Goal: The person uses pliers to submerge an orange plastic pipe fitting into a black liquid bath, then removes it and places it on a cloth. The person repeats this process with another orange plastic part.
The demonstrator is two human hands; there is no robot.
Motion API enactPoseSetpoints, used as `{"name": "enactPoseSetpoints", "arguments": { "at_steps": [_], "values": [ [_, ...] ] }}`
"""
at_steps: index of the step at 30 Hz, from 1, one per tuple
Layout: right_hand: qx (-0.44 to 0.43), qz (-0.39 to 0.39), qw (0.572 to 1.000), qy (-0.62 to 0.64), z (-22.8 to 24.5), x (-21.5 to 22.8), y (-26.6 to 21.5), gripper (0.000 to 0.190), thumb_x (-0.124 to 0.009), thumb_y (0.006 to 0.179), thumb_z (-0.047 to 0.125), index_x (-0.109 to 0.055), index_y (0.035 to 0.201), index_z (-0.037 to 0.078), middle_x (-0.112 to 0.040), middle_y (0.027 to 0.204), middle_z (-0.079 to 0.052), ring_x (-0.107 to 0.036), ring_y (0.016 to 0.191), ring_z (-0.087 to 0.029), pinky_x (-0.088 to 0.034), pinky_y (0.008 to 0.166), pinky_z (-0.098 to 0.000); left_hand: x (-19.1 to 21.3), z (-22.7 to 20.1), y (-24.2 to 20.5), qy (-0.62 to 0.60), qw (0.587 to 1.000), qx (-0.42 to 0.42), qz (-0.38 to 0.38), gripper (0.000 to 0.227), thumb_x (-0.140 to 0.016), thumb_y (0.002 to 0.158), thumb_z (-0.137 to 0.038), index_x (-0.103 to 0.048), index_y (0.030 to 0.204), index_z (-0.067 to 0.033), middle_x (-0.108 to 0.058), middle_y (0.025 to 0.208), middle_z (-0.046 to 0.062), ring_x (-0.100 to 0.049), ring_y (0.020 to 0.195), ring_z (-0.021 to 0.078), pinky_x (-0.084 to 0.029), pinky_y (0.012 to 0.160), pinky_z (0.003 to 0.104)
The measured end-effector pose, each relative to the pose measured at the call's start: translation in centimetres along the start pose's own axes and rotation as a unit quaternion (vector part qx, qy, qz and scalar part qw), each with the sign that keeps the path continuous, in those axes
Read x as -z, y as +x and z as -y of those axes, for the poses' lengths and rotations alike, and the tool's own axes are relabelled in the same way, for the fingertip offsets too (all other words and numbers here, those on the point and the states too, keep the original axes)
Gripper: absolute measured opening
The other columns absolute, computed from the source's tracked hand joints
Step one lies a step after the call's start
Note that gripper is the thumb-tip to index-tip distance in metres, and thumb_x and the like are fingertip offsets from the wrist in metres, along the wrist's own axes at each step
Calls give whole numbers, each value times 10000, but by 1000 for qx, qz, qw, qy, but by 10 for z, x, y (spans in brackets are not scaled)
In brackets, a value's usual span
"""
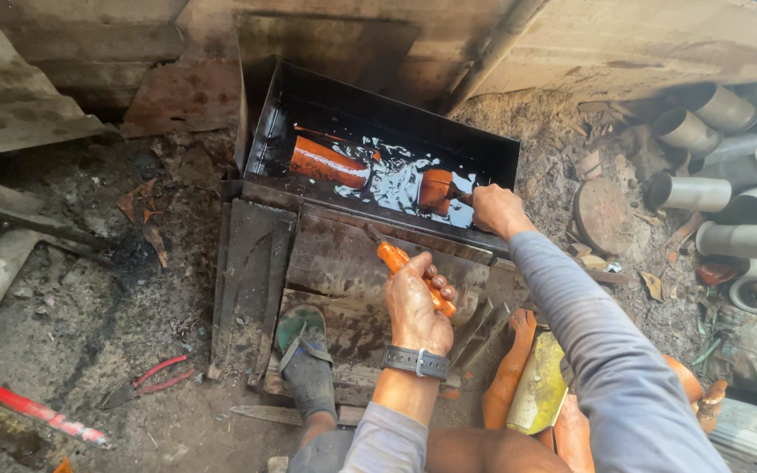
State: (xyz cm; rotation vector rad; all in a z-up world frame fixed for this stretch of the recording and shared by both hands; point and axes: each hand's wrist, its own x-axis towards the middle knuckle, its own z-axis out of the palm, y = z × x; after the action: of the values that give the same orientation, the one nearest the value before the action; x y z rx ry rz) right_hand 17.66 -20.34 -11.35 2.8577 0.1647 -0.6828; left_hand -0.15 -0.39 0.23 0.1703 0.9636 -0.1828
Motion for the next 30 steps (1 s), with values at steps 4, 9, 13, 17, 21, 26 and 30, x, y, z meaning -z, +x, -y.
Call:
{"name": "enactPoseSetpoints", "arguments": {
  "at_steps": [4,9,13,17,21,26,30],
  "values": [
    [-6,-1,1000,5,3,2,2,243,-649,897,154,-762,1093,64,-738,1068,-230,-729,988,-407,-599,840,-495,-1,6,-2,10,1000,6,3,128,-620,890,-75,-495,899,-101,-477,737,19,-470,582,122,-416,500,286],
    [-5,-1,1000,12,6,7,-2,225,-622,929,153,-768,1091,98,-746,1052,-217,-731,974,-399,-594,825,-490,0,7,-2,16,1000,5,-6,129,-624,897,-76,-498,912,-99,-479,745,21,-474,593,121,-420,509,287],
    [67,-43,993,-88,9,15,-16,248,-589,963,119,-757,1140,161,-760,999,-182,-754,931,-360,-615,764,-466,-4,4,0,12,1000,-5,10,141,-624,887,-72,-489,910,-103,-470,732,18,-467,578,120,-414,496,285],
    [102,-81,983,-126,16,11,-29,204,-584,967,114,-749,1086,134,-750,936,-173,-754,875,-350,-619,700,-468,-5,5,-1,12,1000,3,-8,130,-620,890,-79,-495,908,-107,-477,724,11,-464,574,113,-409,494,280],
    [45,-114,992,-5,8,10,-14,298,-558,913,70,-741,1137,145,-732,908,-239,-728,833,-437,-594,711,-519,-9,7,0,8,1000,8,-10,145,-621,880,-68,-484,894,-115,-471,714,5,-462,565,111,-402,480,279],
    [30,-105,994,5,11,6,37,214,-597,875,72,-769,997,36,-738,992,-260,-731,926,-437,-601,796,-510,-8,10,0,8,1000,7,-9,142,-628,881,-90,-493,894,-129,-474,718,2,-464,561,105,-404,479,276],
    [32,-103,990,85,41,1,68,233,-625,844,77,-747,1032,10,-719,1016,-290,-710,938,-465,-589,798,-527,-12,14,3,8,1000,20,-16,153,-639,887,-111,-487,889,-127,-468,716,-3,-460,560,103,-397,475,270]
  ]
}}
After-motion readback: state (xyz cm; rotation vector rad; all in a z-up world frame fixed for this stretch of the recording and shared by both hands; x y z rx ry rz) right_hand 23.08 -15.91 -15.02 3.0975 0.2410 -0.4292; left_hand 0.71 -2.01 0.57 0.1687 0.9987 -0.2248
